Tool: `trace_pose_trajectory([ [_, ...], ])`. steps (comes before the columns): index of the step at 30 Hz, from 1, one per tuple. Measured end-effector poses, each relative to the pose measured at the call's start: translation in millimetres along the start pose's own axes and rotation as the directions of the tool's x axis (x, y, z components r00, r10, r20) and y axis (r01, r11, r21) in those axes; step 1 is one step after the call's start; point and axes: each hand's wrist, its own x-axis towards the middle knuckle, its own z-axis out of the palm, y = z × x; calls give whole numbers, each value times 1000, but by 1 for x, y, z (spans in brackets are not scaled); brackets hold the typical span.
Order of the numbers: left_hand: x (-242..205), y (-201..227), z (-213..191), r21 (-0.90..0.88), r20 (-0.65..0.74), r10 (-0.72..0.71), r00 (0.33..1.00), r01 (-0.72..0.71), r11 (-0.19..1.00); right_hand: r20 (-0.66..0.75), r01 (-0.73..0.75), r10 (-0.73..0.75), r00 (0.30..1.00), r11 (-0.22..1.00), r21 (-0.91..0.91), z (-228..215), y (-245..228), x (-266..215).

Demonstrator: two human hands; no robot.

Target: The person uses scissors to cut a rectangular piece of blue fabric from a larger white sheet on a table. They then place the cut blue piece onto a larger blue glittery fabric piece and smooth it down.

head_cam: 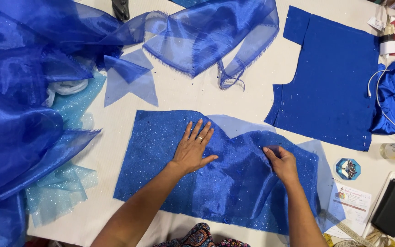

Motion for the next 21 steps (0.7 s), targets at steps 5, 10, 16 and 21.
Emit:
trace_pose_trajectory([
  [5,1,0,6,-2,-51,17,999,-17,1000,5,-10,10,1000,1000,5,-1,-6,-4],
  [10,1,0,7,-13,-67,19,998,-20,1000,7,-17,17,1000,1000,12,-1,-1,0],
  [16,2,0,4,9,-34,14,999,-13,1000,3,-25,25,1000,1000,16,0,3,1],
  [21,0,1,-2,25,3,11,1000,-11,1000,61,-82,74,995,986,146,-3,-2,-15],
])
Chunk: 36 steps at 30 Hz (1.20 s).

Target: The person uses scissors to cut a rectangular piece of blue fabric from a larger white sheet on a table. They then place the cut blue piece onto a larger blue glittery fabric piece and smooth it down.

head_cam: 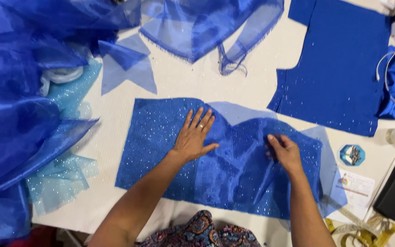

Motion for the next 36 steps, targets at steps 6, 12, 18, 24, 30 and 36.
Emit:
trace_pose_trajectory([
  [6,-13,-14,-16,-139,-24,5,1000,-8,990,-28,3,0,1000,996,88,-9,9,-32],
  [12,-27,-33,-15,-91,69,77,995,-70,993,-6,-49,51,999,982,182,-24,58,-45],
  [18,-28,-23,-28,-6,141,48,989,-48,999,51,-87,78,996,975,205,-20,58,-71],
  [24,-27,-18,-28,55,151,15,988,-24,998,82,-94,79,994,973,211,-23,94,-65],
  [30,-27,-12,-35,31,157,-12,988,7,999,-31,-19,25,999,982,187,-33,105,-58],
  [36,-21,-10,-30,-53,138,-46,989,54,997,-51,-41,48,998,989,141,-34,95,-56],
])
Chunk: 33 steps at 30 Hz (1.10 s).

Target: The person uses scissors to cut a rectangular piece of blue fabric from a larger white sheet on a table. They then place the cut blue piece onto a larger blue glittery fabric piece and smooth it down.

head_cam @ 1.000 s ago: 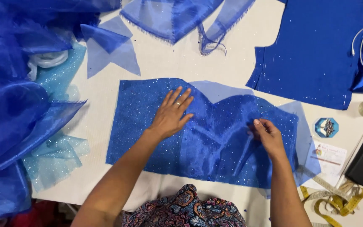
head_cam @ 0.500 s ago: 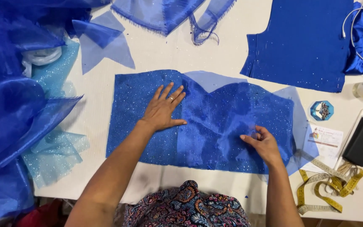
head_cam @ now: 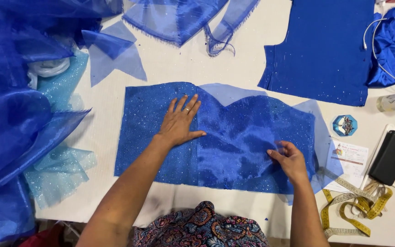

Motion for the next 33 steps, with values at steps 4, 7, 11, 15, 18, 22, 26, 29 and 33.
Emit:
trace_pose_trajectory([
  [4,6,3,-1,59,-18,-9,1000,10,998,-16,3,-3,1000,1000,4,0,-7,-2],
  [7,8,6,-6,58,0,-23,1000,23,998,-20,1,-1,1000,1000,7,2,-12,-4],
  [11,10,8,-7,99,12,-32,999,31,995,-40,-18,18,999,1000,16,5,-18,-9],
  [15,9,10,-9,98,24,-39,999,37,995,-40,-25,27,999,999,37,3,-16,-10],
  [18,7,12,-14,82,43,-44,998,41,996,-39,-34,35,999,999,35,4,-18,-15],
  [22,8,12,-11,110,33,-44,999,40,993,-53,-28,31,998,998,59,8,-9,-15],
  [26,9,14,-11,119,29,-59,998,55,991,-70,-28,32,997,997,67,10,-8,-19],
  [29,9,13,-8,125,24,-48,999,44,991,-85,-10,15,996,998,56,8,-4,-21],
  [33,10,14,-7,129,17,-49,999,46,991,-90,-22,23,996,1000,18,3,9,-19],
])
